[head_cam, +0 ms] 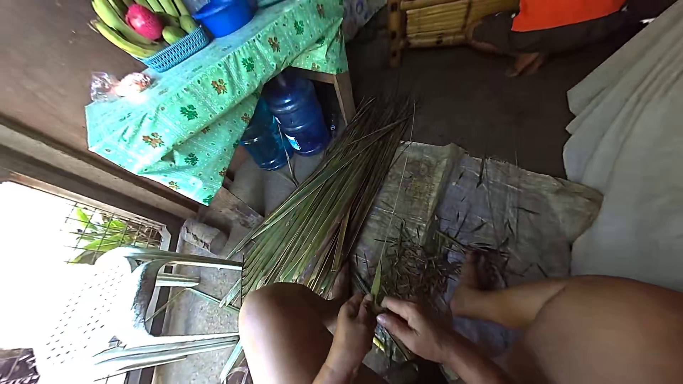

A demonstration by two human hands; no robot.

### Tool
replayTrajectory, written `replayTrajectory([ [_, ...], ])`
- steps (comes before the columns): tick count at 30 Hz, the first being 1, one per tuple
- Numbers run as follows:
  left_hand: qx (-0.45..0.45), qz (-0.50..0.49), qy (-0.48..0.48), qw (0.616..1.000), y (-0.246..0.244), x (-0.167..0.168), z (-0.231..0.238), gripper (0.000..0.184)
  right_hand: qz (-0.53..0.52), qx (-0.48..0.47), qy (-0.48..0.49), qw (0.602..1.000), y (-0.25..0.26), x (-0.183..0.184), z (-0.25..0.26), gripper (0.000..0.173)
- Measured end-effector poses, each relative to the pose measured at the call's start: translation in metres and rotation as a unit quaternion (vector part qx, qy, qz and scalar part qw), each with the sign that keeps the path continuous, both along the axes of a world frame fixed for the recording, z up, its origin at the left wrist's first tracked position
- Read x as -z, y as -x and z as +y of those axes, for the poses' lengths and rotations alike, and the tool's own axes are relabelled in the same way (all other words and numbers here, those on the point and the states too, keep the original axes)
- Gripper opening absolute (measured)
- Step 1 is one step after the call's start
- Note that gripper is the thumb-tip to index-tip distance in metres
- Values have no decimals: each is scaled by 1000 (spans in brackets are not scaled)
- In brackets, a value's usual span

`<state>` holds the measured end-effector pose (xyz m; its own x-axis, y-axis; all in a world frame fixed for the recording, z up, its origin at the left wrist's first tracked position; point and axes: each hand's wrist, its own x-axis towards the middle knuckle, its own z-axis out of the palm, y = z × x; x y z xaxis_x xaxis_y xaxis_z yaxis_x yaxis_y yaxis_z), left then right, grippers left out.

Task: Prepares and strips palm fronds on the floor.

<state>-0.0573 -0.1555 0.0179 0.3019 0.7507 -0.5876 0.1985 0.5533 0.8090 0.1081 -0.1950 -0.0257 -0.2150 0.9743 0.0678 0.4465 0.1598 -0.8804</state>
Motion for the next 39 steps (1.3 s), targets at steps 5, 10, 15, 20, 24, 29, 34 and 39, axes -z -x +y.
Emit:
replayTrajectory([
  [5, 16, -32, 23, 999, 1, 1, -8, 30, -49, 91, 23, 994, -25, 9, 15, 43],
  [10, 38, -38, 45, 998, 4, 2, -13, 30, -15, 107, 63, 992, -44, 5, 22, 42],
  [15, 16, -42, 38, 998, -1, 3, -4, 30, 20, -24, 38, 999, -11, -2, 6, 42],
  [20, 31, -39, 31, 998, -3, 2, -7, 30, -41, 67, 26, 997, -29, 8, 15, 43],
  [24, 34, -45, 45, 997, -3, 8, -15, 30, -2, 137, 68, 988, -50, 9, 23, 41],
  [29, 50, -22, 24, 998, -7, 10, -13, 26, 147, 51, 245, 957, -31, -5, 12, 28],
  [34, 151, 4, -49, 987, 4, 14, -15, 26, 208, 84, 244, 944, -28, -5, 17, 19],
  [39, 62, 27, -71, 995, 2, 25, -14, 26, 106, 4, 179, 978, -24, -5, 10, 31],
])
